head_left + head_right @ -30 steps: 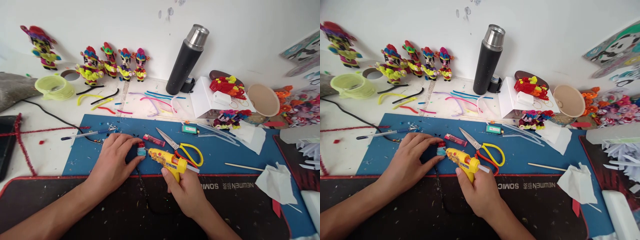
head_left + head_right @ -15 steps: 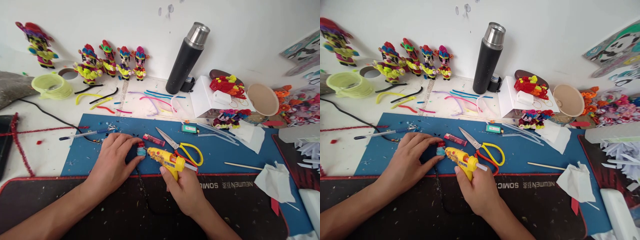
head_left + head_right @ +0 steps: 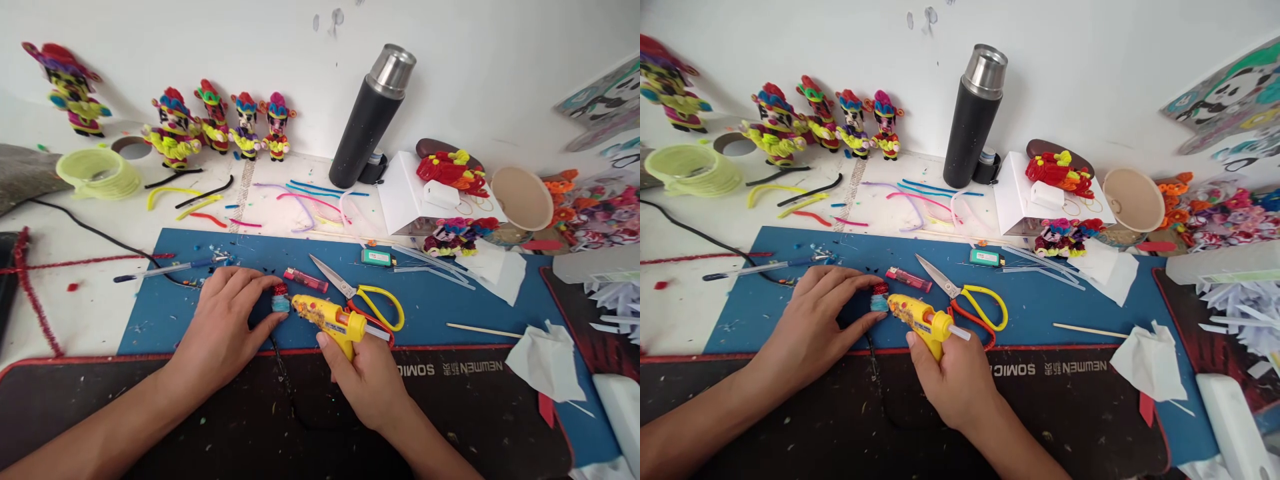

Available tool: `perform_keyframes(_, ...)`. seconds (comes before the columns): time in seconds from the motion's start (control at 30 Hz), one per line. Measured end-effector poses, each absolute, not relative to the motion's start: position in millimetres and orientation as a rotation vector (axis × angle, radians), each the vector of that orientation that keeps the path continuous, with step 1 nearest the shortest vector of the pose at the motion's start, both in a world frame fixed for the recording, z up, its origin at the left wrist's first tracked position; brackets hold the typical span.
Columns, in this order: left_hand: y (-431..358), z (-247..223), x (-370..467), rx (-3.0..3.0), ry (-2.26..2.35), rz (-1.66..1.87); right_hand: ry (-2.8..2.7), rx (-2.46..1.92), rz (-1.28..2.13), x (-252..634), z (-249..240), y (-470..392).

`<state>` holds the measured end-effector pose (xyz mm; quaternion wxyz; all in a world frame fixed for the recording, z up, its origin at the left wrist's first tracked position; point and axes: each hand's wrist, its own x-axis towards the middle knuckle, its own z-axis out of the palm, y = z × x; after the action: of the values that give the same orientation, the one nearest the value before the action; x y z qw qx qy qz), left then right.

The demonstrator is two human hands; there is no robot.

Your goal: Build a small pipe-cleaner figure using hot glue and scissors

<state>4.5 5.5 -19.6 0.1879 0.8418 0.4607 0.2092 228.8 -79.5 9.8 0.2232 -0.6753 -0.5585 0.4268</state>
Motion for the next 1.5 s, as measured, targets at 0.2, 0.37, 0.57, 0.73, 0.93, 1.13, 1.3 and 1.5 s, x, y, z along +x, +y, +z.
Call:
perform_keyframes(0.2, 6.1, -20.4, 4.6, 2.377, 1.285, 0.601, -1.55, -1.881, 1.171, 229.1, 9.2, -80.1)
perform_keyframes(0.37, 5.5, -19.7, 4.2, 2.388, 1.277, 0.603, -1.557, -1.89, 1.156, 228.7, 8.6, -80.6)
perform_keyframes(0.57, 5.6, -18.4, 4.8, 2.384, 1.276, 0.592, -1.566, -1.885, 1.157, 228.5, 9.4, -79.6)
perform_keyframes(0.73, 6.1, -18.1, 5.2, 2.386, 1.27, 0.607, -1.563, -1.902, 1.153, 228.7, 8.9, -79.5)
perform_keyframes(0.93, 5.7, -18.6, 4.9, 2.397, 1.274, 0.593, -1.598, -1.947, 1.131, 226.9, 11.1, -79.3)
perform_keyframes(1.13, 6.1, -19.1, 5.0, 2.408, 1.269, 0.591, -1.608, -1.957, 1.127, 226.7, 12.5, -78.5)
perform_keyframes(1.3, 6.4, -19.2, 5.2, 2.41, 1.265, 0.6, -1.61, -1.96, 1.121, 226.9, 12.6, -77.9)
perform_keyframes(1.5, 5.5, -19.6, 5.0, 2.413, 1.272, 0.595, -1.624, -1.962, 1.109, 226.5, 12.6, -78.3)
